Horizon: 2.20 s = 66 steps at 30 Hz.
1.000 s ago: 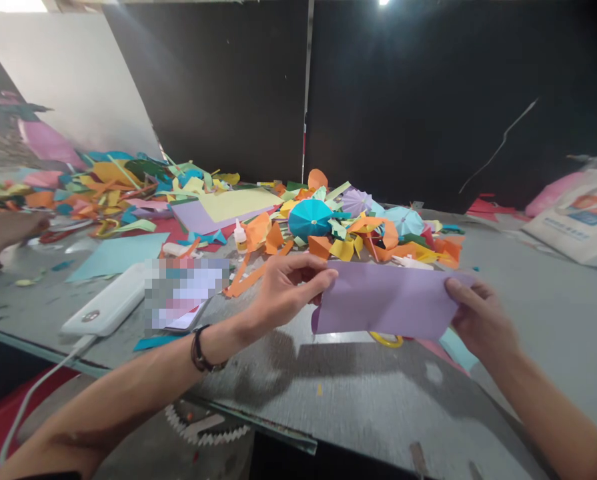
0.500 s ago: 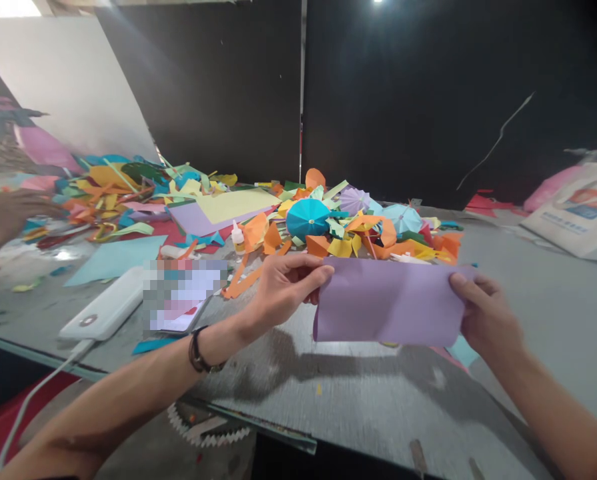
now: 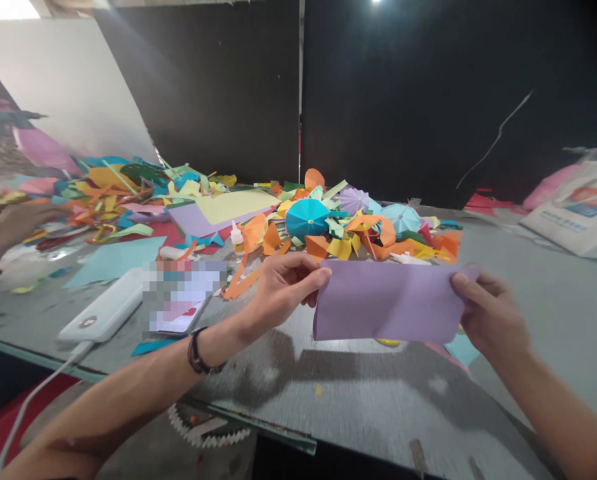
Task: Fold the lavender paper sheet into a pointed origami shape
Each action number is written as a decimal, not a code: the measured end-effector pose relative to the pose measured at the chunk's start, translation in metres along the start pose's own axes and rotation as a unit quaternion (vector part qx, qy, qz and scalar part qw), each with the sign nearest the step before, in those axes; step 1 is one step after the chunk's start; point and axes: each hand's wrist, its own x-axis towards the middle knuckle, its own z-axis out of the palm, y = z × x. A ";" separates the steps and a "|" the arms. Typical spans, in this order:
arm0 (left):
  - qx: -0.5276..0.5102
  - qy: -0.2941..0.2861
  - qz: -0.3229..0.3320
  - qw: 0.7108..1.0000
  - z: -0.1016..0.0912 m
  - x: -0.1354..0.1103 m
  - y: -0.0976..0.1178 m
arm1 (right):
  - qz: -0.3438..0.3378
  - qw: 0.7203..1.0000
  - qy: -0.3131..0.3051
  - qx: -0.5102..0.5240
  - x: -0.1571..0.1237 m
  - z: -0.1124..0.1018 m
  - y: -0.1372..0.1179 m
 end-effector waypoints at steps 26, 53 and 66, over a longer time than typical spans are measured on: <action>0.403 -0.293 -0.221 0.839 -0.019 -0.024 -0.021 | 0.068 0.906 -0.199 -0.368 -0.090 -0.033 0.033; 0.417 -0.269 -0.217 0.840 -0.025 -0.040 -0.018 | 0.106 0.934 -0.185 -0.286 -0.091 -0.034 0.031; 0.405 -0.263 -0.215 0.849 -0.027 -0.041 -0.020 | 0.115 0.933 -0.180 -0.289 -0.091 -0.034 0.031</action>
